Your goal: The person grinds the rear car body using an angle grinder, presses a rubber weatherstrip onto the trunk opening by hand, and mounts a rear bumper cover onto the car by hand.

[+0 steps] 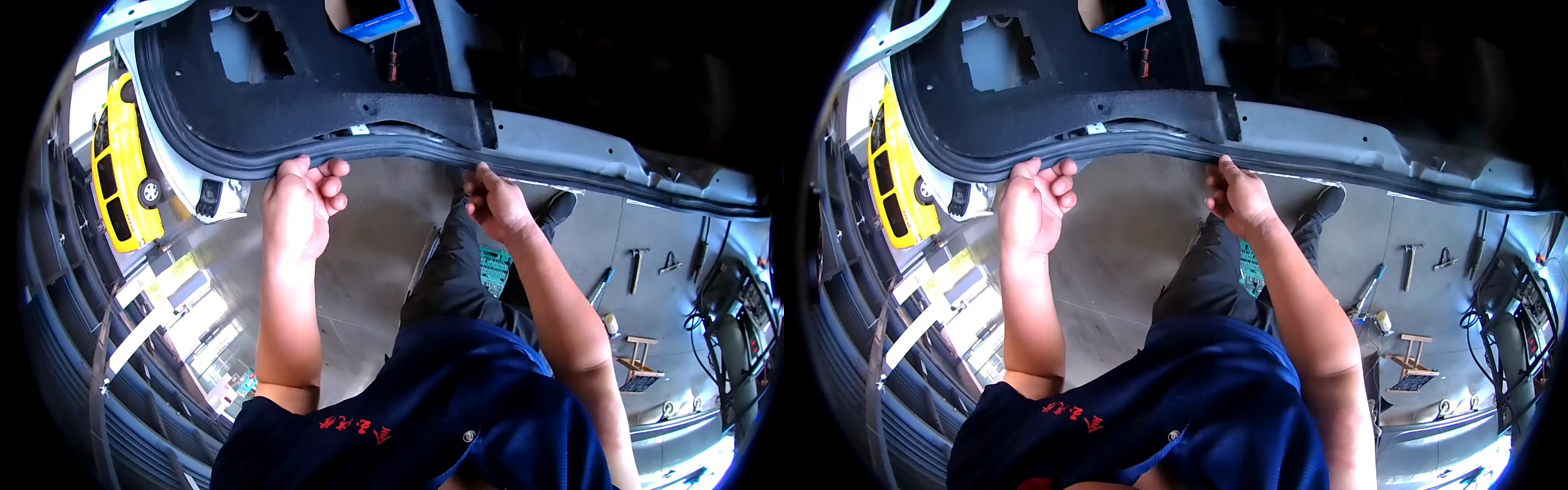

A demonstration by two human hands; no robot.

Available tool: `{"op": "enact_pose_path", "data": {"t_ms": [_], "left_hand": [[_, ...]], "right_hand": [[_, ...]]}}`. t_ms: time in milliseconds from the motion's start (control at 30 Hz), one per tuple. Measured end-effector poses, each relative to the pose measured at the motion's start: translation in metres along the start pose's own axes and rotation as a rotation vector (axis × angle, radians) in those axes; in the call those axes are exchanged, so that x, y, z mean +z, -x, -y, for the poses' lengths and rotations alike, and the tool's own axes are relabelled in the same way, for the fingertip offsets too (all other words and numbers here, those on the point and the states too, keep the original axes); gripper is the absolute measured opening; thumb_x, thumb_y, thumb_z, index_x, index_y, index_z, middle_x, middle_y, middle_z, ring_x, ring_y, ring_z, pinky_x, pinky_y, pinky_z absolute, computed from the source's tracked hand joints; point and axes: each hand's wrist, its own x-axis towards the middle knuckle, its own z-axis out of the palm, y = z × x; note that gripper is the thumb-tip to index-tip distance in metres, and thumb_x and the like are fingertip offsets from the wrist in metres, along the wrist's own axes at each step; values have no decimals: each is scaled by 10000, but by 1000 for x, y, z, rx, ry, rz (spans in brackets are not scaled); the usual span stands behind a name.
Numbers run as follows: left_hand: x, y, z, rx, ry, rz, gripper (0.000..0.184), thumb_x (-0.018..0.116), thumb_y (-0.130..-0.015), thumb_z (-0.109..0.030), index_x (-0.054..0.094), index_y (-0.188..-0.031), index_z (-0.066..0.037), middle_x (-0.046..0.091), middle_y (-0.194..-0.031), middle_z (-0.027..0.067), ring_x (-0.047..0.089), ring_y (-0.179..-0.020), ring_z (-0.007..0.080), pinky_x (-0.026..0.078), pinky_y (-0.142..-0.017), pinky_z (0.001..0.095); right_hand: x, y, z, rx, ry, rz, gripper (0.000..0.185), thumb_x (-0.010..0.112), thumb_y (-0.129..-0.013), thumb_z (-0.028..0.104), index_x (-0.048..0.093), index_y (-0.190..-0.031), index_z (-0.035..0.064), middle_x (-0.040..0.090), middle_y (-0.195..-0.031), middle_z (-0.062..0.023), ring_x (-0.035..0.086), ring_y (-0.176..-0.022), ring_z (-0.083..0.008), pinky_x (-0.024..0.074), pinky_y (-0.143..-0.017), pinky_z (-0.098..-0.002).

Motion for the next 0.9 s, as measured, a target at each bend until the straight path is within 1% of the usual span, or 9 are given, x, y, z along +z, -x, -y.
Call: {"op": "enact_pose_path", "data": {"t_ms": [233,267,300,367,500,667,800,833,900], "left_hand": [[7,-8,13,117,-170,-95,303,370,-1048,-249,561,-916,-54,596,-728,72,458,-567,102,405,-532,280],[6,-15,18,134,-190,-105,341,374,-1056,-269,554,-854,-62,586,-695,66,455,-545,101,401,-511,280],[0,-20,23,135,-215,-116,388,377,-1063,-290,547,-792,-70,576,-663,60,451,-523,100,398,-489,280],[-10,-34,54,182,-193,-4,423,398,-1071,-309,559,-776,-51,610,-690,60,499,-558,91,439,-506,268],[19,-54,107,160,-435,131,327,472,-1063,-269,596,-914,-5,667,-793,58,558,-612,96,513,-571,281],[22,-81,114,240,-551,178,342,478,-1053,-270,587,-882,6,636,-744,38,535,-590,107,465,-564,281],[20,-73,112,263,-589,197,350,482,-1044,-273,575,-866,14,625,-719,44,554,-607,157,471,-613,340],[19,-79,122,435,-613,175,347,474,-1046,-265,568,-862,14,623,-729,57,575,-647,178,481,-656,360],[22,-80,120,399,-554,180,342,460,-1052,-245,570,-859,15,630,-739,70,594,-684,198,490,-691,374]], "right_hand": [[-19,16,5,-161,445,-9,360,522,-1036,359,637,-1054,18,623,-840,-31,569,-667,-136,538,-613,-303],[-18,14,-3,-272,707,31,345,552,-1010,323,651,-1052,-6,665,-840,-98,655,-729,-205,554,-661,-353],[-12,17,-11,-695,1131,60,298,578,-978,285,665,-984,0,682,-827,-164,693,-752,-306,558,-718,-405],[7,22,-10,-740,1405,394,282,593,-949,297,671,-900,30,678,-816,-198,686,-791,-385,550,-744,-460],[49,-6,-15,-935,1848,765,304,615,-930,343,610,-782,77,655,-757,-145,660,-736,-386,540,-665,-486],[53,-62,31,-931,2127,1209,220,644,-845,314,634,-798,98,691,-800,-113,682,-791,-355,549,-723,-481],[60,-52,5,-946,2109,952,270,580,-878,350,679,-835,102,702,-784,-119,693,-758,-371,565,-672,-494],[65,-43,-6,-889,2114,1069,268,584,-876,354,672,-822,107,702,-781,-120,696,-764,-366,566,-697,-494],[87,-12,-7,-782,2135,1218,276,586,-872,369,672,-831,111,696,-772,-128,701,-780,-363,563,-728,-498]]}}
